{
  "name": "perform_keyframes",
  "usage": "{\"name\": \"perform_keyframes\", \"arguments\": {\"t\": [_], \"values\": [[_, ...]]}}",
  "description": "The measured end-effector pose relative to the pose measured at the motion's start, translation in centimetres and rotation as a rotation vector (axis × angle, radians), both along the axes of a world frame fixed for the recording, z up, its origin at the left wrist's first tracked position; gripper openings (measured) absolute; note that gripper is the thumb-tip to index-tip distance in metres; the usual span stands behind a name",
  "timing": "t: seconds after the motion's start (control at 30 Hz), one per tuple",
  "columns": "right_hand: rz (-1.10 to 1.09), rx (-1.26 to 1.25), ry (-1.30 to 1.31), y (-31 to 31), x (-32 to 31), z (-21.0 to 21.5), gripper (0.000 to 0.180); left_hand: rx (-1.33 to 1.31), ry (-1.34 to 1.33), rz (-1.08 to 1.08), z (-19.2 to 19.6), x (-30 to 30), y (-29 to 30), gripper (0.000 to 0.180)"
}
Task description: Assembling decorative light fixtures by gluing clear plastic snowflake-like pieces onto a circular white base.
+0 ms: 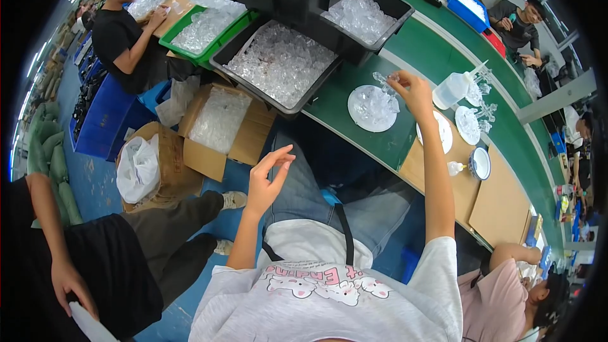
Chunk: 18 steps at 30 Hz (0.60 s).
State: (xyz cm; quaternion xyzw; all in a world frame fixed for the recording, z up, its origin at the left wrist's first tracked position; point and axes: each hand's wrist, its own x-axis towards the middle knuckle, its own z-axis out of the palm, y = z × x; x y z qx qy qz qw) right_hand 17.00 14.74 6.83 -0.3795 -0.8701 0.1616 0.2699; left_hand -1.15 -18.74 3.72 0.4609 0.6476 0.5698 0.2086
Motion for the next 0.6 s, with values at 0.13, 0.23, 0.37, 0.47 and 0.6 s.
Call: {"name": "perform_keyframes", "arguments": {"t": [0.13, 0.23, 0.37, 0.47, 0.6], "values": [[0.011, -0.053, 0.088, -0.6, 0.4, 0.1, 0.026, -0.011, 0.005, -0.011, 0.0, 0.3, 0.3, 0.031], [-0.083, -0.059, 0.16, -1.7, 1.2, 1.0, 0.025, -0.021, 0.012, -0.01, 0.0, 0.4, 0.5, 0.031], [-0.171, 0.019, 0.332, -4.0, 3.3, 1.1, 0.022, -0.019, 0.024, -0.012, -0.3, 0.5, 0.6, 0.031], [-0.199, 0.0, 0.423, -6.6, 5.2, 0.6, 0.018, -0.027, 0.023, -0.019, -0.4, 0.8, 0.9, 0.031], [-0.242, -0.335, 0.076, -12.9, 5.5, -0.4, 0.032, -0.042, 0.019, -0.051, -0.7, 1.4, 1.3, 0.032]]}}
